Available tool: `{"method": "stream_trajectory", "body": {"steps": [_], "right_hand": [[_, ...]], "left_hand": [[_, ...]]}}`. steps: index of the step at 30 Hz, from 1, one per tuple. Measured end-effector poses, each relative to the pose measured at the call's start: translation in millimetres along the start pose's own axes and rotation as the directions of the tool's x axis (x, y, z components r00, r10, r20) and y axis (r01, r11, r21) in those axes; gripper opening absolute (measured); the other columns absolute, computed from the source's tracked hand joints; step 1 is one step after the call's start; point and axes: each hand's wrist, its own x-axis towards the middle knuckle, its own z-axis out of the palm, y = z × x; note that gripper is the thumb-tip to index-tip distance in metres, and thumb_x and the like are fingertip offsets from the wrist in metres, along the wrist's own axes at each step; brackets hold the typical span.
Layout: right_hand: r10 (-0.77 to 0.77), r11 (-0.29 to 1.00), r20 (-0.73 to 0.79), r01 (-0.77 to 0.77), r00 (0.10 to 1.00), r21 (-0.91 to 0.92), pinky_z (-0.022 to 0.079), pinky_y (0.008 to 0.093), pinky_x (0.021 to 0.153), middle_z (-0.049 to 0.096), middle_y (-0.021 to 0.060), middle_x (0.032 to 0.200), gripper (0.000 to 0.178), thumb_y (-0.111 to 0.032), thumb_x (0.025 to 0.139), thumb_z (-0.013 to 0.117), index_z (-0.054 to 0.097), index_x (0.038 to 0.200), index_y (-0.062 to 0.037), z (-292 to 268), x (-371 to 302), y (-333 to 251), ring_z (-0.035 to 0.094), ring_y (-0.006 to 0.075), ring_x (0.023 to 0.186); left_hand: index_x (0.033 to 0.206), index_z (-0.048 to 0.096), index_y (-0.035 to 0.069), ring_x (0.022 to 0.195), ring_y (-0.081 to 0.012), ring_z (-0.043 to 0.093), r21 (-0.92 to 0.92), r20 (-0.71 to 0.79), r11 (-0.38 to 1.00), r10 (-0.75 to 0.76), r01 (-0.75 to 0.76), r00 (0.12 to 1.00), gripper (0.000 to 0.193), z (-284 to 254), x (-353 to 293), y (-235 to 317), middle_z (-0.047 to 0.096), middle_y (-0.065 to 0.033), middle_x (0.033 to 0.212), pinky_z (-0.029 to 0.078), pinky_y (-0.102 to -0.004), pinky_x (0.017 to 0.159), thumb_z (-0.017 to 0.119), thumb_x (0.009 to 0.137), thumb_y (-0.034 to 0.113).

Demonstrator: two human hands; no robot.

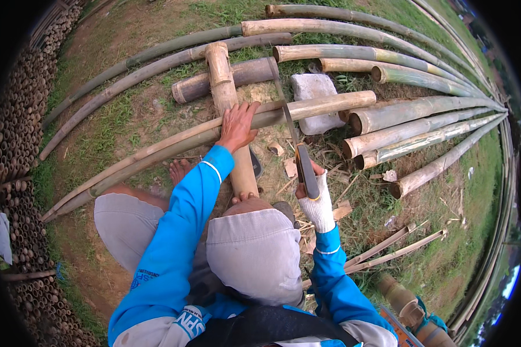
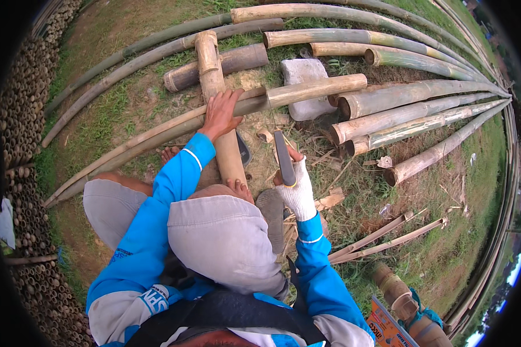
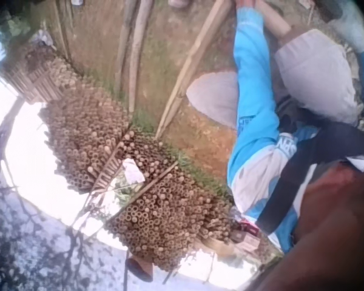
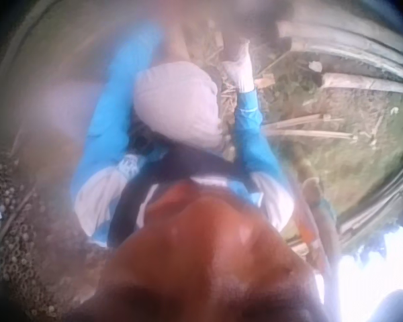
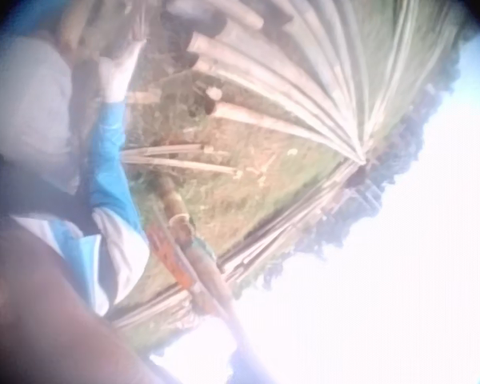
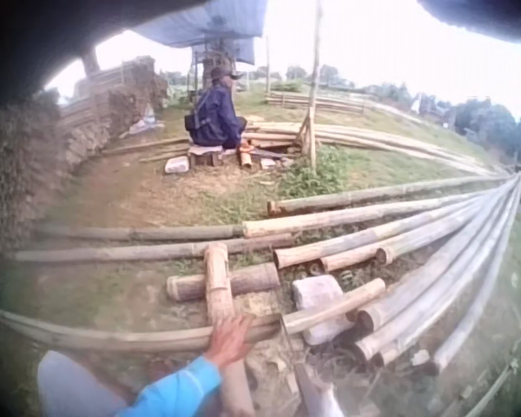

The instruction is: The person sits on the ground and uses a hand saw to cut long bamboo poles into shorter sections. They repeatedly position a pole on a makeshift support, saw through it, and set the cut piece aside. The person handles the bamboo and saw with both hands throughout the process.

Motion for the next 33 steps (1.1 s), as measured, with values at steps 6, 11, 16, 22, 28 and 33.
{"method": "stream_trajectory", "body": {"steps": [6,11,16,22,28,33], "right_hand": [[0.312,0.931,-0.063,-0.292,0.948,0.218,0.047,0.0200,0.064,0.058,0.0007,0.108,0.057,-0.001,0.102,0.067,0.047,0.155,-0.0089,-40,-129,-5,0.053,0.0025,0.075],[-0.103,0.986,-0.087,0.090,0.991,-0.137,0.051,0.0289,0.092,0.059,0.0083,0.121,0.071,0.011,0.086,0.062,0.044,0.153,-0.0068,-4,30,19,0.059,0.0151,0.101],[-0.082,0.996,-0.063,0.080,0.995,-0.038,0.051,0.0301,0.094,0.061,0.0084,0.119,0.063,0.008,0.090,0.065,0.049,0.149,-0.0044,16,64,-1,0.060,0.0168,0.102],[0.188,0.974,-0.026,-0.183,0.982,0.136,0.049,0.0241,0.078,0.057,0.0027,0.108,0.070,0.008,0.091,0.066,0.044,0.155,-0.0077,-29,-92,7,0.054,0.0089,0.085],[-0.100,0.980,-0.057,0.088,0.993,-0.180,0.051,0.0257,0.075,0.058,0.0013,0.103,0.073,0.010,0.085,0.065,0.045,0.153,-0.0063,-12,-59,6,0.055,0.0100,0.080],[0.035,0.997,-0.045,-0.031,0.998,0.068,0.051,0.0242,0.069,0.058,0.0014,0.100,0.070,0.010,0.090,0.068,0.047,0.154,-0.0098,-6,-51,11,0.057,0.0082,0.077]], "left_hand": [[0.144,0.056,0.012,0.113,-0.0369,0.060,-0.028,0.001,1.000,0.011,-0.011,1.000,0.085,8,2,-14,0.061,-0.0144,0.118,0.044,-0.0498,0.097,0.090,0.068,0.026],[0.149,0.054,0.010,0.126,-0.0394,0.057,-0.037,0.013,0.998,0.050,-0.050,0.999,0.087,2,12,9,0.060,-0.0159,0.132,0.042,-0.0512,0.110,0.090,0.071,0.022],[0.145,0.057,0.011,0.138,-0.0374,0.051,0.077,-0.065,0.970,0.236,-0.231,0.969,0.081,-8,6,-13,0.057,-0.0152,0.143,0.036,-0.0515,0.125,0.091,0.072,0.016],[0.137,0.059,0.007,0.132,-0.0388,0.056,-0.070,-0.087,0.986,0.143,-0.149,0.986,0.074,3,-6,-3,0.059,-0.0151,0.138,0.045,-0.0499,0.117,0.089,0.070,0.013],[0.138,0.060,0.008,0.129,-0.0407,0.056,-0.053,-0.050,0.996,0.075,-0.078,0.996,0.074,4,-2,0,0.057,-0.0160,0.137,0.046,-0.0517,0.113,0.089,0.069,0.013],[0.138,0.060,0.009,0.129,-0.0410,0.057,-0.081,-0.087,0.994,0.066,-0.073,0.994,0.077,-4,-3,-4,0.056,-0.0157,0.137,0.046,-0.0523,0.111,0.090,0.066,0.011]]}}
